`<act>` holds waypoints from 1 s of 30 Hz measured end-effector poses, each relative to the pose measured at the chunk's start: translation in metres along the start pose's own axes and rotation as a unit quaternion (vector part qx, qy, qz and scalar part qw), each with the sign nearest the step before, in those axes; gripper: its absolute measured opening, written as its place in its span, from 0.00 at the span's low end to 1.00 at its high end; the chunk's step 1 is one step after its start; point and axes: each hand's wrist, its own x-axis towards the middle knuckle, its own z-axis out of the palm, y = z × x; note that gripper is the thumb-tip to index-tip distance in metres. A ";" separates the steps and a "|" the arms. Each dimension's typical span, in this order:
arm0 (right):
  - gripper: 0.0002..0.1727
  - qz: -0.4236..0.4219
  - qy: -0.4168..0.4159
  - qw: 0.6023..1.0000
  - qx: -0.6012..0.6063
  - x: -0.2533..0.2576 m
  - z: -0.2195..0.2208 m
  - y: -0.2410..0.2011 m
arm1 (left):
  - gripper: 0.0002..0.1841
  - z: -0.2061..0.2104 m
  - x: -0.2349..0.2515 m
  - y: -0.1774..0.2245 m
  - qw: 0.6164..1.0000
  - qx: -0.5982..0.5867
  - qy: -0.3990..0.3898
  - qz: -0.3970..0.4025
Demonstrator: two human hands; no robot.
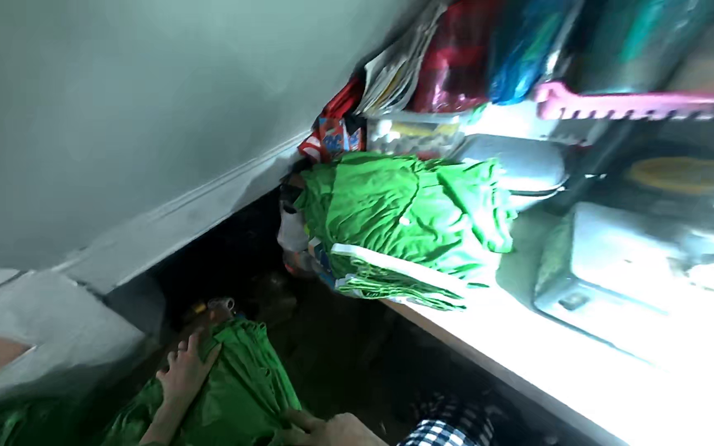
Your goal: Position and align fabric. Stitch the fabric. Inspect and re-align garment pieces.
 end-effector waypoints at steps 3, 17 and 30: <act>0.25 0.042 0.153 0.987 -0.009 -0.053 -0.039 0.012 | 0.44 -0.063 0.002 0.039 0.992 -0.001 -0.056 0.111; 0.11 0.193 0.510 0.838 0.011 -0.085 -0.159 0.085 | 0.11 -0.182 -0.068 0.349 0.847 0.001 -0.065 0.528; 0.17 0.026 0.546 0.809 0.216 -0.277 -0.133 -0.014 | 0.15 -0.254 -0.167 0.371 0.608 -0.282 -0.324 0.668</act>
